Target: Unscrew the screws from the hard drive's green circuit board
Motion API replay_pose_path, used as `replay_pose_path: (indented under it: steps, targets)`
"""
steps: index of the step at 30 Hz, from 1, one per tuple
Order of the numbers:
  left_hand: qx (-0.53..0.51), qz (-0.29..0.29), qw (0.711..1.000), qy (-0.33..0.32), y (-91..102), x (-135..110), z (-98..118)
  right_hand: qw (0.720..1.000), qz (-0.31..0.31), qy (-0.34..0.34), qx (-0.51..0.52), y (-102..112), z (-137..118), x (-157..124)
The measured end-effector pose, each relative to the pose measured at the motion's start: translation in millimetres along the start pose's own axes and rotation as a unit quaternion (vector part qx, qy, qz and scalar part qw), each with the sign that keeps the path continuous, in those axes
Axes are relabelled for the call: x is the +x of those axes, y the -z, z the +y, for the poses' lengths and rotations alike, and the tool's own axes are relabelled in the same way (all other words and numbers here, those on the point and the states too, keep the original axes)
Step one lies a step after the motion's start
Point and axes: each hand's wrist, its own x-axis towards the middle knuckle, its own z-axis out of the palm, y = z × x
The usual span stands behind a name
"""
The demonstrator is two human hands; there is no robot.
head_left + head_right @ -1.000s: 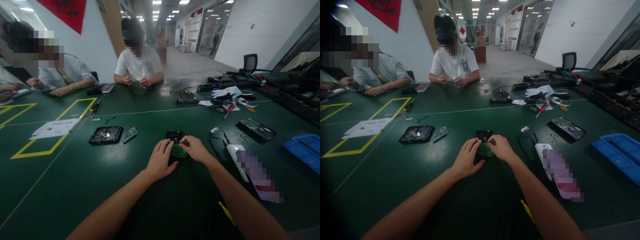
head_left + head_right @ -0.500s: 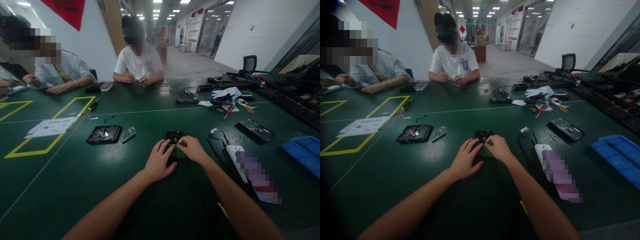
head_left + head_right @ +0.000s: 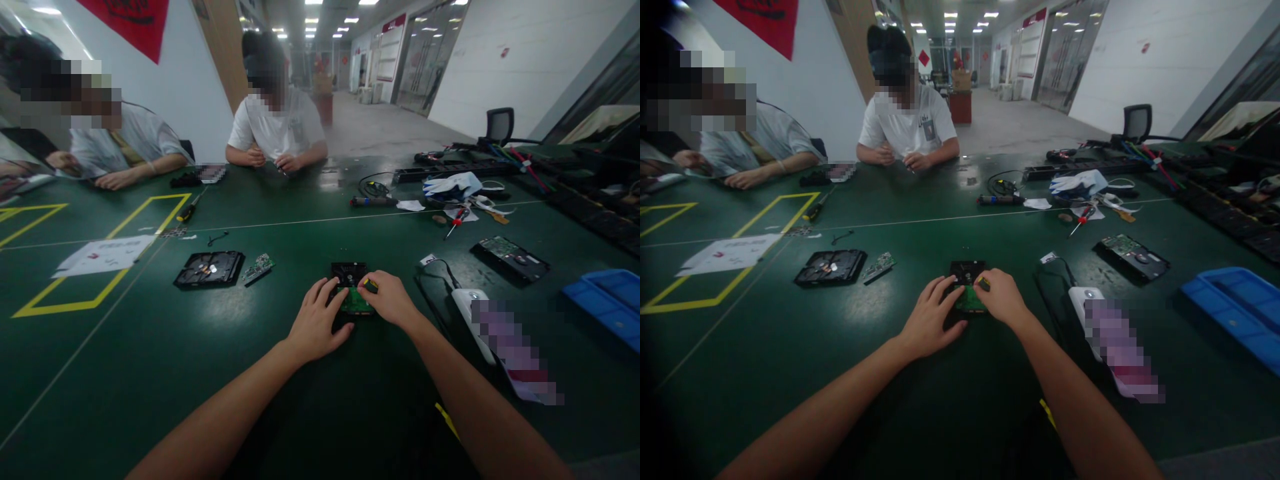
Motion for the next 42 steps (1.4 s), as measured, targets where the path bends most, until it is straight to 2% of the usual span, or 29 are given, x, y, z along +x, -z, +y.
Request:
replay_pose_path:
  steps: [7, 11, 18, 24, 27, 30, 33, 38, 41, 42]
  targets:
    - [-0.002, -0.001, 1.0, 0.002, -0.1, 0, -1, 1.0, -0.011, 0.019, -0.005, -3, -10, 1]
    - [-0.007, -0.002, 1.0, 0.002, 0.3, 0, -1, 1.0, 0.015, 0.012, 0.007, 1, -5, 0]
    - [-0.019, 0.009, 0.999, 0.03, 0.0, 0, -1, 0.993, 0.06, -0.088, 0.042, 5, 15, -5]
    - [-0.007, 0.005, 0.998, 0.063, -7.9, -1, -6, 0.984, 0.035, -0.132, 0.114, 3, 20, -10]
    - [-0.007, 0.009, 0.998, 0.058, -11.4, -1, -8, 0.963, 0.028, -0.151, 0.221, 1, 20, -10]
    - [-0.003, 0.012, 0.998, 0.055, -13.3, -1, -9, 0.921, 0.03, -0.173, 0.349, -5, 22, -6]
    - [-0.004, 0.024, 0.998, 0.059, -13.7, -1, -9, 0.9, 0.036, -0.176, 0.397, -10, 24, -2]
    - [-0.009, 0.029, 0.997, 0.069, -12.1, -1, -9, 0.886, 0.068, -0.172, 0.425, -4, 30, 1]
    - [-0.014, 0.025, 0.997, 0.075, -10.4, -1, -10, 0.896, 0.11, -0.149, 0.402, 7, 33, -2]
    - [-0.018, 0.024, 0.997, 0.074, -9.7, -1, -11, 0.913, 0.152, -0.114, 0.36, 10, 32, -3]
